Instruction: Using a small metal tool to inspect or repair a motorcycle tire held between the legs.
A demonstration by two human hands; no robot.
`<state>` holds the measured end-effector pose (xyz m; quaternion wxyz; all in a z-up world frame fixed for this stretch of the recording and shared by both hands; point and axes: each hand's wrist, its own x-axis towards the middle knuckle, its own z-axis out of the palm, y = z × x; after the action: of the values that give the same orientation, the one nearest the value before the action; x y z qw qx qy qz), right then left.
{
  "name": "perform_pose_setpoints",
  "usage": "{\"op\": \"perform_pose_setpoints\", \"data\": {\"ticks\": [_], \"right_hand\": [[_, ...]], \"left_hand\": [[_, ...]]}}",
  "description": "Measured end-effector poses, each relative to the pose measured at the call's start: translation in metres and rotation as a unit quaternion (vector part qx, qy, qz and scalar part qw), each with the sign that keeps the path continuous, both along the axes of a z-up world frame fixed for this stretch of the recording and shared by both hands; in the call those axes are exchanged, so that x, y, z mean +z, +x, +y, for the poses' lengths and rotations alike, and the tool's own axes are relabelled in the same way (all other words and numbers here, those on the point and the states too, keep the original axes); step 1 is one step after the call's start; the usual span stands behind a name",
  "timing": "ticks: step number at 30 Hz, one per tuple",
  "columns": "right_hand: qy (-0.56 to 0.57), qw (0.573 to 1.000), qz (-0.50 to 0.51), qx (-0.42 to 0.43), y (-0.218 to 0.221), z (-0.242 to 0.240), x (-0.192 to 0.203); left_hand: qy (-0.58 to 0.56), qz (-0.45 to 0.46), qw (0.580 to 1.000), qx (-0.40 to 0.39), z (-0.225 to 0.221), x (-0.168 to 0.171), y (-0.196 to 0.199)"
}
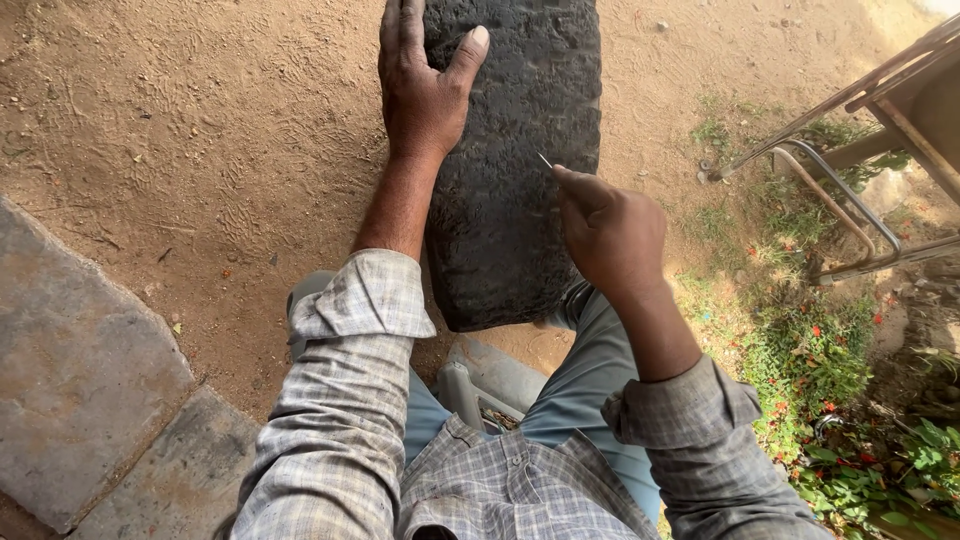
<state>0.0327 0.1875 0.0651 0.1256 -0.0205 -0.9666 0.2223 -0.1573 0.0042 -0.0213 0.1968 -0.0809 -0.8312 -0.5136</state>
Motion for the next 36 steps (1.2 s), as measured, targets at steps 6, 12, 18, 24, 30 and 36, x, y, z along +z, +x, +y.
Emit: {"op": "perform_pose_setpoints", "data": {"ticks": [6,12,18,24,30,36], "right_hand": [[0.203,0.977,-0.043,0.055,-0.014,-0.004,0.043],[0.215,0.973,-0.064,0.047,-0.022,-0.007,0.045],[0.027,0.978,-0.162,0.125,-0.063,0.046,0.045],[0.193,0.926,-0.244,0.213,-0.086,0.016,0.092],[0.353,0.882,-0.287,0.126,-0.06,-0.015,0.085],[0.23,0.97,-0.061,0.043,-0.019,-0.008,0.025]], "left_hand": [[-0.006,0.027,1.0,0.003,0.005,-0.008,0.009],[-0.029,0.036,0.999,0.011,0.008,-0.002,0.006],[-0.03,0.054,0.998,0.009,0.001,0.003,0.009],[-0.011,0.058,0.998,0.005,0.001,0.005,0.022],[-0.004,0.04,0.999,0.008,-0.001,0.006,0.012],[-0.04,0.053,0.998,0.013,0.003,0.01,0.005]]}}
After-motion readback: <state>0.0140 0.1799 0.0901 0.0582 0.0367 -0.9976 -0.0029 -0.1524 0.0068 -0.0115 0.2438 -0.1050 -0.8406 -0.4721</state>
